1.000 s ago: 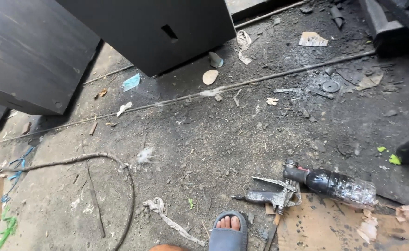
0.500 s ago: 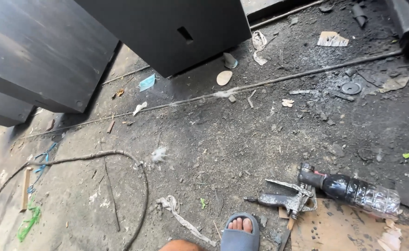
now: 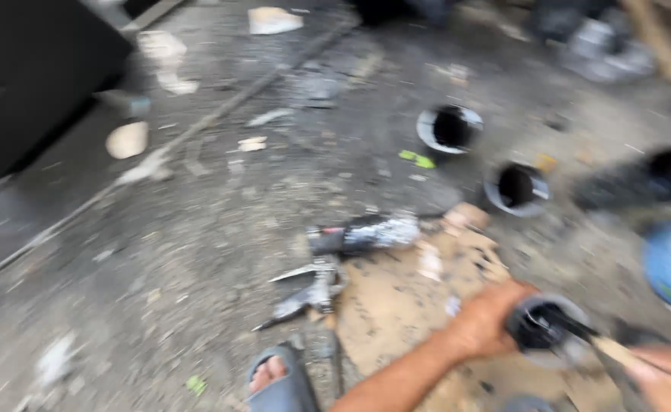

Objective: Mixing and preparing black paint or stain in small containers using a brush and stirring stick

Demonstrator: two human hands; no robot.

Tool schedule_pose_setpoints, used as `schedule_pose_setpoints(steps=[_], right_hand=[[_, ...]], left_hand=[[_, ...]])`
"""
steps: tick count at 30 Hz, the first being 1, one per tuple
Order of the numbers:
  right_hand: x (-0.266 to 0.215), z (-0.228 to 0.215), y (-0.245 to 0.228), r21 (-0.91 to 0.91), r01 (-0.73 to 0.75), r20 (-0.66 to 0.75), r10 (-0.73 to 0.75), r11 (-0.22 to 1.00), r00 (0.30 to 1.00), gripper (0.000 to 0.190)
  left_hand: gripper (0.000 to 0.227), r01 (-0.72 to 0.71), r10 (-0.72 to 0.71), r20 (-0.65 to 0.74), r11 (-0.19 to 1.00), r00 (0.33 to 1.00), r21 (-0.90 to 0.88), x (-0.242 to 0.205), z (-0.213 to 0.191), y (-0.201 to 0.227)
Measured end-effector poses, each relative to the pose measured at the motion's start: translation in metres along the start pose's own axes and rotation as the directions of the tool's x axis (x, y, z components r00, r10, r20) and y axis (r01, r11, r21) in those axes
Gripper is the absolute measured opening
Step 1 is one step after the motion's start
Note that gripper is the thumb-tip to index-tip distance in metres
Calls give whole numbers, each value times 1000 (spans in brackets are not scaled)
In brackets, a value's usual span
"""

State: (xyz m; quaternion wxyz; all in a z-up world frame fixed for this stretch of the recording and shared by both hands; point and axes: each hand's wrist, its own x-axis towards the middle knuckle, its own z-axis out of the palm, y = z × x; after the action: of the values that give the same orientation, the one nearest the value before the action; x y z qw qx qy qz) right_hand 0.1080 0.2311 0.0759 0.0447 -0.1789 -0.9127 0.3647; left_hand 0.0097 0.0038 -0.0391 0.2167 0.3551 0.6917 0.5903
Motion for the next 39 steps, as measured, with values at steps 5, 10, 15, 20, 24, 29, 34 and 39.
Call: schedule_pose_setpoints(steps=[5,10,15,20,24,29,34,39], right_hand=[[-26,-27,-114,-19,-126,104,127,992,986,10],[-21,-24,-121,33,159,200,-162,987,966,11],[-17,-28,-119,-10,222,115,-220,975,969,11],[-29,-26,-91,77,239,-3,-240,968,971,16],[-32,-24,-86,46,174,184,-180,984,966,15],[-32,-22,-82,-70,-43,214,58,997,975,16],[-29,-23,-71,6,180,58,-180,984,982,15],[-23,-24,-98,49,168,111,-172,985,979,11]], left_hand=[[46,-141,141,-41,990,989,-15,9,-19,32],[58,-105,106,-23,994,994,38,12,-25,38],[68,-61,61,-7,997,998,37,14,-17,29],[63,36,-36,19,999,999,10,11,-15,28],[61,-11,10,28,1000,1000,29,10,-13,27],[57,-111,113,-55,993,992,39,11,-9,21],[61,61,-64,60,997,996,40,9,-15,31],[61,-15,14,32,1000,999,5,10,-16,33]])
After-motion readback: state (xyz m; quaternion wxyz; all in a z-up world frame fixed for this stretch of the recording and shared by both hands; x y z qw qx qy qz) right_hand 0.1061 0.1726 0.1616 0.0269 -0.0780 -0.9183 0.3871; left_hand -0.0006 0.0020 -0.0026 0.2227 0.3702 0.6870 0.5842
